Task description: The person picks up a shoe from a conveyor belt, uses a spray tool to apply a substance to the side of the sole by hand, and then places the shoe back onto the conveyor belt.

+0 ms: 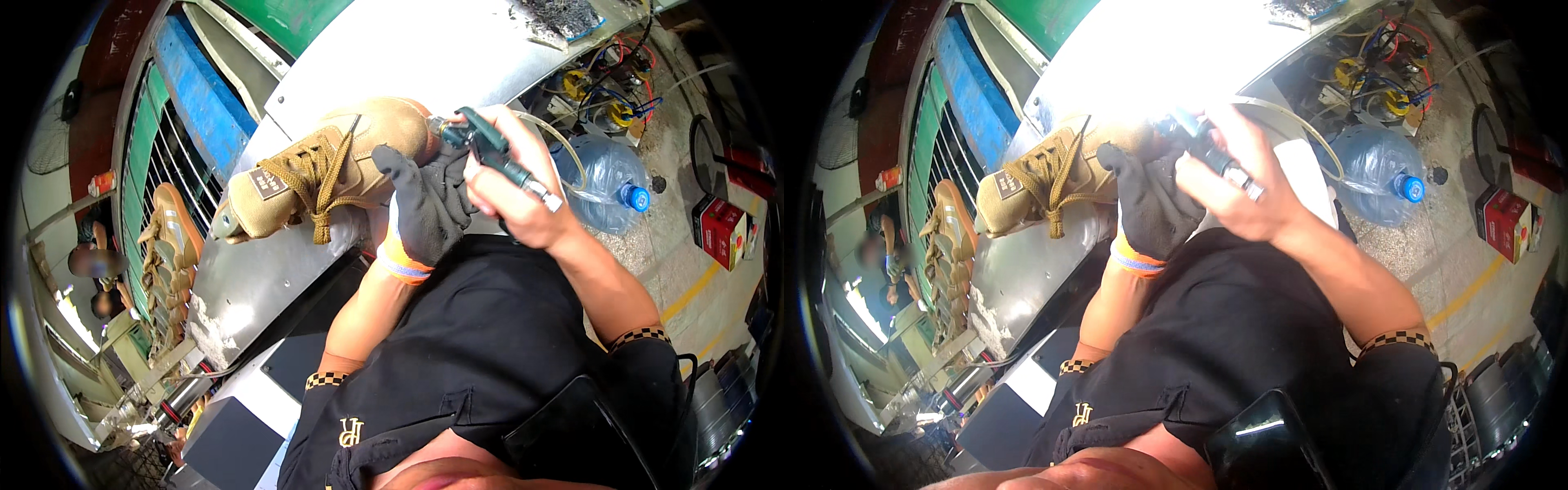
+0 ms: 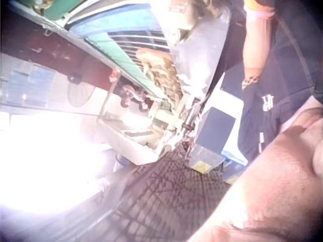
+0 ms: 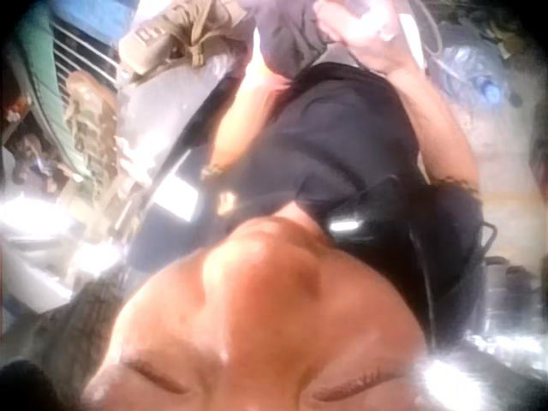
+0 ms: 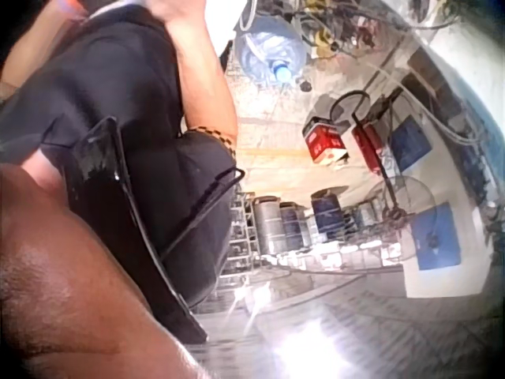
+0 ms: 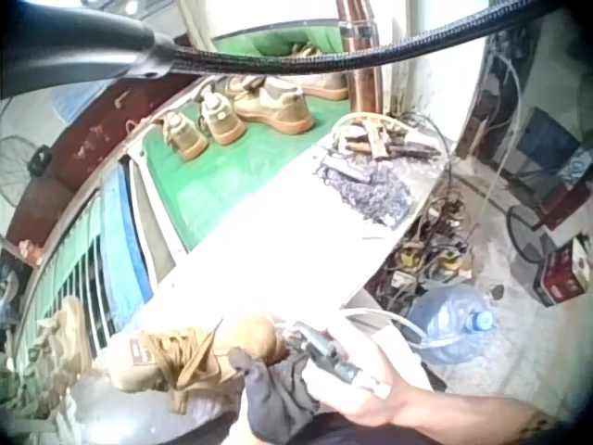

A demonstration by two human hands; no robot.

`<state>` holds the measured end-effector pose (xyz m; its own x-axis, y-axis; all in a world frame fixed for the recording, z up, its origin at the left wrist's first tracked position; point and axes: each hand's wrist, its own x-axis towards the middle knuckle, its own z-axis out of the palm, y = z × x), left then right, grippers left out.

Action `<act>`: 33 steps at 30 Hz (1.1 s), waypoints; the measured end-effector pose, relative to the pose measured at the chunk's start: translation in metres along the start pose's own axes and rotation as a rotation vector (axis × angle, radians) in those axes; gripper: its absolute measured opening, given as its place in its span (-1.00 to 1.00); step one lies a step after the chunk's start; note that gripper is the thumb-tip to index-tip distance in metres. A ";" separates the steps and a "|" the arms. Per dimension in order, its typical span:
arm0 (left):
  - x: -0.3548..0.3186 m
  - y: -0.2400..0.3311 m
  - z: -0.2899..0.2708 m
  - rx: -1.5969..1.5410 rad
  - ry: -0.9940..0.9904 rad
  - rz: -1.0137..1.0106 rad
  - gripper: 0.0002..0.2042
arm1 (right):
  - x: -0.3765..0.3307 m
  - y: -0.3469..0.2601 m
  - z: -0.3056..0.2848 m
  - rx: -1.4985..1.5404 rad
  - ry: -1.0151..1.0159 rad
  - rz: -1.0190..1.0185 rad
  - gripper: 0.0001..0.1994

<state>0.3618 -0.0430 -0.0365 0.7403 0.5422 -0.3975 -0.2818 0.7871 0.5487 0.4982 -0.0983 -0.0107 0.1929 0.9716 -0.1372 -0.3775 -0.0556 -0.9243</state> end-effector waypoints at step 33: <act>-0.131 0.103 -0.093 1.390 0.878 0.875 -0.50 | 0.082 0.047 0.022 -0.043 -0.004 -0.224 -0.65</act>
<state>0.1790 -0.0054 0.0032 0.0636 0.9438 0.3242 0.6127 -0.2934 0.7338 0.4766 -0.0164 -0.0578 0.2637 0.9617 0.0743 -0.2864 0.1516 -0.9460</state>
